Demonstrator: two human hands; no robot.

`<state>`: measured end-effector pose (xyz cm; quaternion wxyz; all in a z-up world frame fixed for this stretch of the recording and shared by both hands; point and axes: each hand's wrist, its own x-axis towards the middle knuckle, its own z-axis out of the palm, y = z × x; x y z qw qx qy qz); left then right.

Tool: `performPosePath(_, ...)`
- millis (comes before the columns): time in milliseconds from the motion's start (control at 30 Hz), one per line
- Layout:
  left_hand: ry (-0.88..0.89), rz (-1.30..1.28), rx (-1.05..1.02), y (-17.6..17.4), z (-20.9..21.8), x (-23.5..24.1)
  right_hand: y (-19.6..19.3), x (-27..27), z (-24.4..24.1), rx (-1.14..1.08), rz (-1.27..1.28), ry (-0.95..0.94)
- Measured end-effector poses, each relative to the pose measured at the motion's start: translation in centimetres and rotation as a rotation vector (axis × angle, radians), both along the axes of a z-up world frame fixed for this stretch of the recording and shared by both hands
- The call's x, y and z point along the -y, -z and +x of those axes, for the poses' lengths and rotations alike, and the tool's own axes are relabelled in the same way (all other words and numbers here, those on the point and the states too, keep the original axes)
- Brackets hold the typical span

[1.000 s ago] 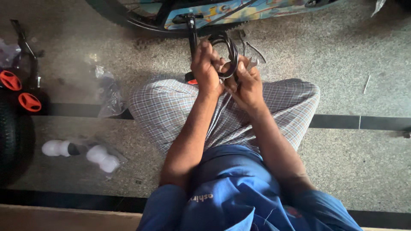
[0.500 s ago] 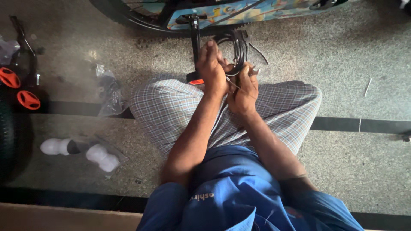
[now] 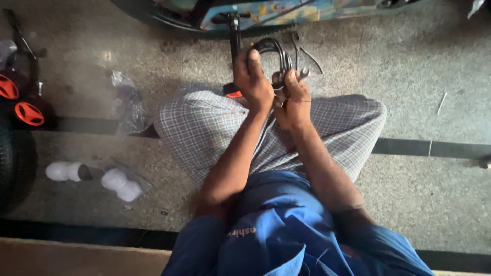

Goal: The person sits on the floor and uses a wrench to tighten bolts on the rear wheel and chain area of a bicycle. They then handle a coiled cable, uncoil it, and attach it to the handlebar area.

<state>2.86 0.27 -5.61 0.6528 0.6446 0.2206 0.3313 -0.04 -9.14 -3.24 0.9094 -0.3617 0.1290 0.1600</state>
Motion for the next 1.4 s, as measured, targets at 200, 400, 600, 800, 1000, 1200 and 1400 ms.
performPosePath(200, 0.118, -0.380, 0.106, 1.3, 0.0, -0.2, 0.6, 1.2, 0.5, 0.086, -0.059, -0.214)
performPosePath(400, 0.456, -0.717, 0.092, 0.0, 0.3, -2.5, 0.8, 2.7, 1.5, -0.151, 0.055, -0.082)
performPosePath(600, 0.455, -0.754, -0.034, -0.7, -0.4, -2.9, 0.4, 4.0, 1.8, 0.351, -0.423, -0.090)
performPosePath(800, 0.422, -0.519, -0.049, -1.4, -1.2, -0.7, -1.4, 4.6, 1.5, 0.768, -1.299, 0.129)
performPosePath(1000, 0.460, -0.329, -0.058, -1.6, -2.7, 3.0, 0.5, 5.2, 2.3, 0.916, -1.710, 0.086)
performPosePath(1200, 0.322, 0.255, 0.043, -0.6, -3.8, 5.0, 5.4, 5.5, 2.7, 0.657, -1.494, 0.099)
performPosePath(1400, 0.469, 0.180, -0.004, 0.5, -1.9, 0.4, 5.0, 8.0, 1.7, 0.425, -0.964, 0.024)
